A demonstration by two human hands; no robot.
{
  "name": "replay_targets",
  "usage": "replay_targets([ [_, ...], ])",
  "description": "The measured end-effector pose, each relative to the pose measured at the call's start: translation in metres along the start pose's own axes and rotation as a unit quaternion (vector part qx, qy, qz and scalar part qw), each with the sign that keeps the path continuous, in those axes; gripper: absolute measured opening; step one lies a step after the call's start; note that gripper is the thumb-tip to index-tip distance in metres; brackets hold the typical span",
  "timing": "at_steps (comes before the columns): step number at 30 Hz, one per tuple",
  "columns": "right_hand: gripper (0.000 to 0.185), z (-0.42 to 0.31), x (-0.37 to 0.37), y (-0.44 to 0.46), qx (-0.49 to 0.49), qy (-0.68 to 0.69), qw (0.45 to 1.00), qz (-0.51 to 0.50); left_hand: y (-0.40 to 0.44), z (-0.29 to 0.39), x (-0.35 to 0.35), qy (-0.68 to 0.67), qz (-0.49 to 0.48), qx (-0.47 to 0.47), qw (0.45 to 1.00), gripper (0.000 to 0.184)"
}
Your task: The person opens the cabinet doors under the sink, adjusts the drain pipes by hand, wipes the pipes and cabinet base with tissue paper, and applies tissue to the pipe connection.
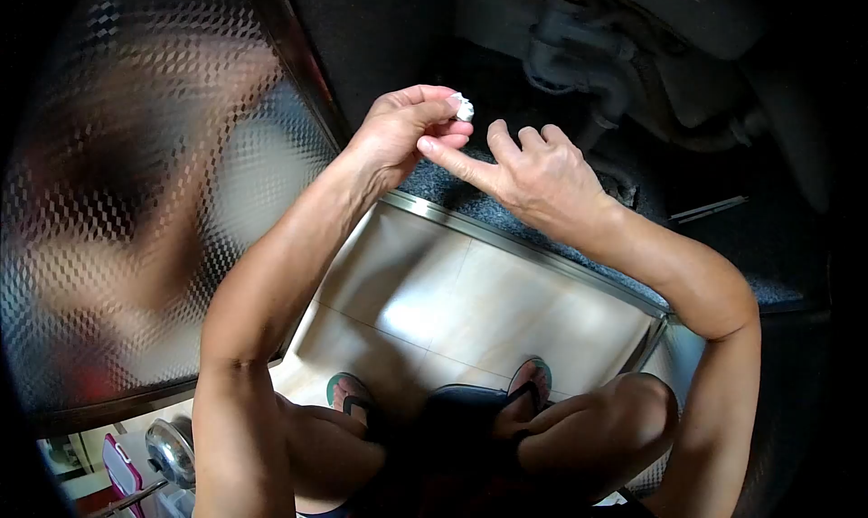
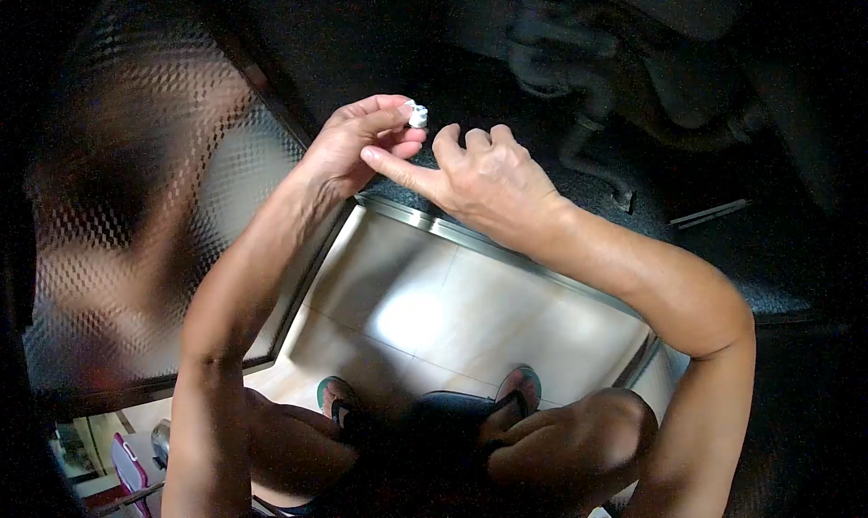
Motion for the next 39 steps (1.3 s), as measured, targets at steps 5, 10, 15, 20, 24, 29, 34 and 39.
replay_targets([
  [5, 0.058, -0.007, -0.007, 0.004, -0.014, -0.017, 0.999, 0.029, -0.004, 0.000, 0.009, -0.012, -0.012, 0.006, 1.000, 0.014],
  [10, 0.053, 0.028, 0.048, -0.018, 0.071, 0.067, 0.994, -0.058, 0.006, 0.012, -0.025, 0.009, 0.066, 0.049, 0.997, 0.014],
  [15, 0.049, 0.150, 0.247, -0.123, 0.441, 0.133, 0.862, -0.211, 0.001, 0.023, -0.023, 0.030, 0.071, 0.044, 0.996, 0.016],
  [20, 0.054, 0.165, 0.274, -0.133, 0.431, 0.066, 0.871, -0.226, 0.000, 0.017, -0.021, 0.061, 0.068, 0.036, 0.995, 0.017],
  [24, 0.050, 0.162, 0.264, -0.114, 0.437, 0.110, 0.853, -0.262, 0.000, 0.017, -0.018, 0.057, 0.064, 0.031, 0.996, 0.017],
  [29, 0.044, 0.169, 0.269, -0.109, 0.478, 0.058, 0.812, -0.330, -0.003, 0.021, -0.007, 0.061, 0.048, 0.038, 0.996, 0.016],
  [34, 0.030, 0.176, 0.275, -0.113, 0.424, 0.080, 0.856, -0.285, -0.007, 0.032, -0.009, 0.074, 0.046, 0.057, 0.995, 0.017],
  [39, 0.029, 0.171, 0.250, -0.116, 0.504, 0.105, 0.823, -0.238, -0.002, 0.023, -0.017, 0.082, 0.060, 0.041, 0.994, 0.018],
])
Point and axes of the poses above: each hand's wrist, its own y-axis towards the middle knuckle, its own x-axis out of the palm, z = x × y, the point moved 9 cm from there along y, towards the middle knuckle
